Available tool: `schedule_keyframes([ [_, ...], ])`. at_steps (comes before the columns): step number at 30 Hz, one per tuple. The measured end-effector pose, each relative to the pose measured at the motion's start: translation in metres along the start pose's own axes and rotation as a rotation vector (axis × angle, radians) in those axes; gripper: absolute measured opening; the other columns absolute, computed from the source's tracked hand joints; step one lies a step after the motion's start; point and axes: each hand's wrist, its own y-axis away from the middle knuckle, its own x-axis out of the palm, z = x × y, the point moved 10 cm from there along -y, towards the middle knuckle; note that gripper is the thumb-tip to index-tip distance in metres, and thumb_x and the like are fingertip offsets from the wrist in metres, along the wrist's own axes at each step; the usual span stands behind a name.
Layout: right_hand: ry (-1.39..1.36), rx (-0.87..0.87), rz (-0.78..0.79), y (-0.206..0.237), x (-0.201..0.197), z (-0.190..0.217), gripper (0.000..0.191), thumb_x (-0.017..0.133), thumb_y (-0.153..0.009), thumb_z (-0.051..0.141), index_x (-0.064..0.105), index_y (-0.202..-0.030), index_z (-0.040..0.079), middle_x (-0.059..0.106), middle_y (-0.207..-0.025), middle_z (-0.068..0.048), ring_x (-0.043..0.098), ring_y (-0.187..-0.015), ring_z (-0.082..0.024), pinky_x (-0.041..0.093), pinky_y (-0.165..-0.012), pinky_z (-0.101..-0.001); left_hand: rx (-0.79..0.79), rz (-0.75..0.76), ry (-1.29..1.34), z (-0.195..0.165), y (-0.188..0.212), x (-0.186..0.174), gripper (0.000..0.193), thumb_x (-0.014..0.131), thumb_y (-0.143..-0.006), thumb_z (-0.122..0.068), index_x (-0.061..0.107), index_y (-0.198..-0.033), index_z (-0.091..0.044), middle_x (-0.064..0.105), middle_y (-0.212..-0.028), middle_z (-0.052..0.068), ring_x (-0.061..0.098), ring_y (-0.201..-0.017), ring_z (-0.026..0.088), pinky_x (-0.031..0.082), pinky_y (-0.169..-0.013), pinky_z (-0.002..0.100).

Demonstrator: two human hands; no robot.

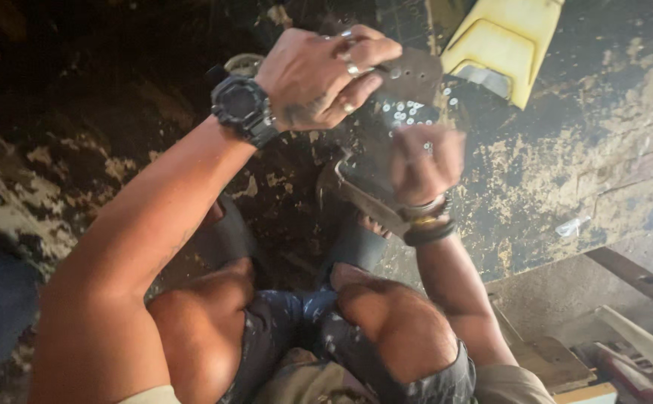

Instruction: The person repeatedly picks up small metal washers and nails, places them into holes on a perforated metal plate, and hammers the nails to secure the washers. The person uses a hammer and a small container of nails, working at a worn workbench surface.

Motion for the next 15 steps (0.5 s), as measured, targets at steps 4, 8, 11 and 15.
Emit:
schedule_keyframes([
  [4, 0.148, 0.028, -0.082, -0.023, -0.005, -0.032, 0.016, 0.088, -0.090, 0.006, 0.078, -0.102, 0.009, 0.068, -0.093, -0.001, 0.063, -0.086, -0.021, 0.044, -0.077, -0.0390, 0.037, -0.007, -0.092, -0.003, -0.002, -0.009, 0.055, 0.075, -0.106, -0.030, 0.048, -0.149, -0.011, 0.066, -0.137, 0.003, 0.072, -0.078, 0.022, 0.056, -0.063, 0.032],
  [8, 0.085, 0.046, 0.021, -0.041, -0.003, -0.023, 0.028, 0.084, -0.091, 0.008, 0.076, -0.118, 0.005, 0.066, -0.100, -0.006, 0.061, -0.091, -0.025, 0.046, -0.086, -0.0400, -0.100, 0.090, -0.234, 0.016, 0.002, -0.006, 0.075, 0.084, -0.086, -0.052, 0.056, -0.141, -0.010, 0.066, -0.135, 0.006, 0.071, -0.069, 0.022, 0.056, -0.055, 0.035],
  [11, -0.057, 0.052, 0.109, -0.063, -0.003, -0.008, 0.045, 0.085, -0.090, 0.014, 0.067, -0.126, -0.004, 0.063, -0.097, -0.009, 0.060, -0.086, -0.027, 0.048, -0.082, -0.0402, -0.137, 0.122, -0.278, 0.028, 0.007, -0.003, 0.082, 0.084, -0.083, -0.057, 0.056, -0.144, -0.010, 0.063, -0.138, 0.007, 0.072, -0.075, 0.023, 0.058, -0.061, 0.037],
  [15, -0.297, -0.028, 0.313, -0.086, 0.018, 0.007, 0.049, 0.081, -0.092, 0.014, 0.060, -0.130, -0.009, 0.066, -0.100, -0.013, 0.065, -0.084, -0.024, 0.053, -0.071, -0.0361, -0.150, 0.112, -0.276, 0.032, 0.011, 0.003, 0.081, 0.083, -0.085, -0.054, 0.054, -0.147, -0.012, 0.064, -0.136, 0.004, 0.073, -0.085, 0.023, 0.058, -0.070, 0.037],
])
